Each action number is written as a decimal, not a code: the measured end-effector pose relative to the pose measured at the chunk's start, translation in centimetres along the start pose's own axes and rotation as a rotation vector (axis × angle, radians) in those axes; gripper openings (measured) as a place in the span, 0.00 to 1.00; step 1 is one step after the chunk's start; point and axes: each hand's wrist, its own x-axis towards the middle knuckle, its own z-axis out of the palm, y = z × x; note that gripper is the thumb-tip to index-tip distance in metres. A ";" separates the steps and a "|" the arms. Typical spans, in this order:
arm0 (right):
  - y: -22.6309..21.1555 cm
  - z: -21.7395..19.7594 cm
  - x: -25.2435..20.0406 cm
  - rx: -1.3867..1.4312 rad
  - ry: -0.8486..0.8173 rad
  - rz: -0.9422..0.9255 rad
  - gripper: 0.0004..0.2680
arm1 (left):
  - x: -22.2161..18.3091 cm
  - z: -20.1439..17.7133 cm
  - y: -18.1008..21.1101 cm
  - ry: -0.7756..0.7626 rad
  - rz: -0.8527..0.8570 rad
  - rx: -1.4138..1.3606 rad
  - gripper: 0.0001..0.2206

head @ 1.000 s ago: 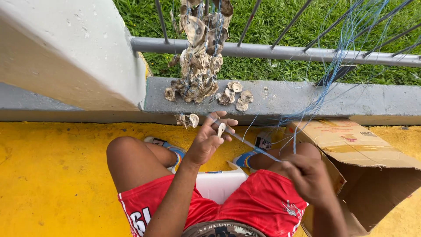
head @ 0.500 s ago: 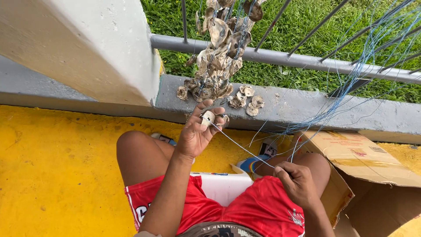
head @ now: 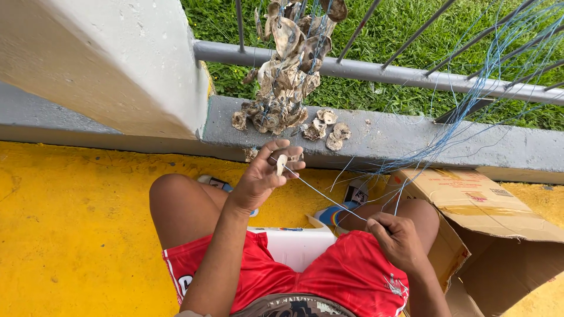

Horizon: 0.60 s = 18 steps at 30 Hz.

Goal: Threading empty oyster shells onto blue strings to create oyster spat collectors.

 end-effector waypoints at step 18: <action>-3.6 7.0 3.6 0.034 -0.023 -0.196 0.06 | -3.8 -2.0 -6.1 0.155 -0.212 0.346 0.24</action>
